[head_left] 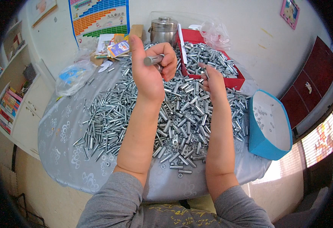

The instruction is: The person sits at a table covered with a large pile of metal fasteners, including cylindrical pins and washers. They repeatedly pick up individual pins and washers, insert the washers onto the pins, and place the assembled units into a red box.

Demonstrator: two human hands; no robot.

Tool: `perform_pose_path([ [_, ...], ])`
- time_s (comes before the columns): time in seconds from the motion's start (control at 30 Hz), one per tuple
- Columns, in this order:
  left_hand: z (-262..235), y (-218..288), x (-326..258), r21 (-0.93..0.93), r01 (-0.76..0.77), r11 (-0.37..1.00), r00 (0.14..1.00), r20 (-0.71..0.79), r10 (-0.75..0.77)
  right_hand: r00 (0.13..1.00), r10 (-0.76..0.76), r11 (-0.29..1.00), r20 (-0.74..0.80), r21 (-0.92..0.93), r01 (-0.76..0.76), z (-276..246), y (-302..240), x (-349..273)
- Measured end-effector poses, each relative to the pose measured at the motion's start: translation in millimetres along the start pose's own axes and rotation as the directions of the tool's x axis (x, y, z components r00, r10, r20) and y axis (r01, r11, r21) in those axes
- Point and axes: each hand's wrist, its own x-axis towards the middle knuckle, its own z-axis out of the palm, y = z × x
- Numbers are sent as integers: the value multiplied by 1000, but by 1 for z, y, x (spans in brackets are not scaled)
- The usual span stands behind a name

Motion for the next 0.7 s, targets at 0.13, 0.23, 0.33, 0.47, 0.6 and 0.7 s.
perform_pose_path([
  [0.13, 0, -2, 1, -13, 8, 1000, 1000, 2, -8, 990, 84, 913, 116, 389, -124, -1, 11, 12],
  [0.23, 1, -2, 2, -11, 10, 1000, 1000, -1, -10, 983, 68, 776, 173, 610, -161, -2, 13, 16],
  [0.33, 0, -2, 2, -23, 10, 1000, 1000, -6, -10, 957, 0, 738, 290, 645, -196, -10, 20, 24],
  [0.47, 1, -3, 2, -11, 0, 1000, 1000, -18, 0, 984, 67, 726, 165, 669, -161, 4, 7, 8],
  [0.6, 1, -2, 2, 1, -6, 1000, 1000, -10, 6, 978, 142, 764, 152, 611, -206, 11, -1, 4],
  [0.7, 1, -3, 1, -7, -10, 1000, 1000, -4, 10, 953, 40, 888, 300, 427, -171, -5, 16, 15],
])
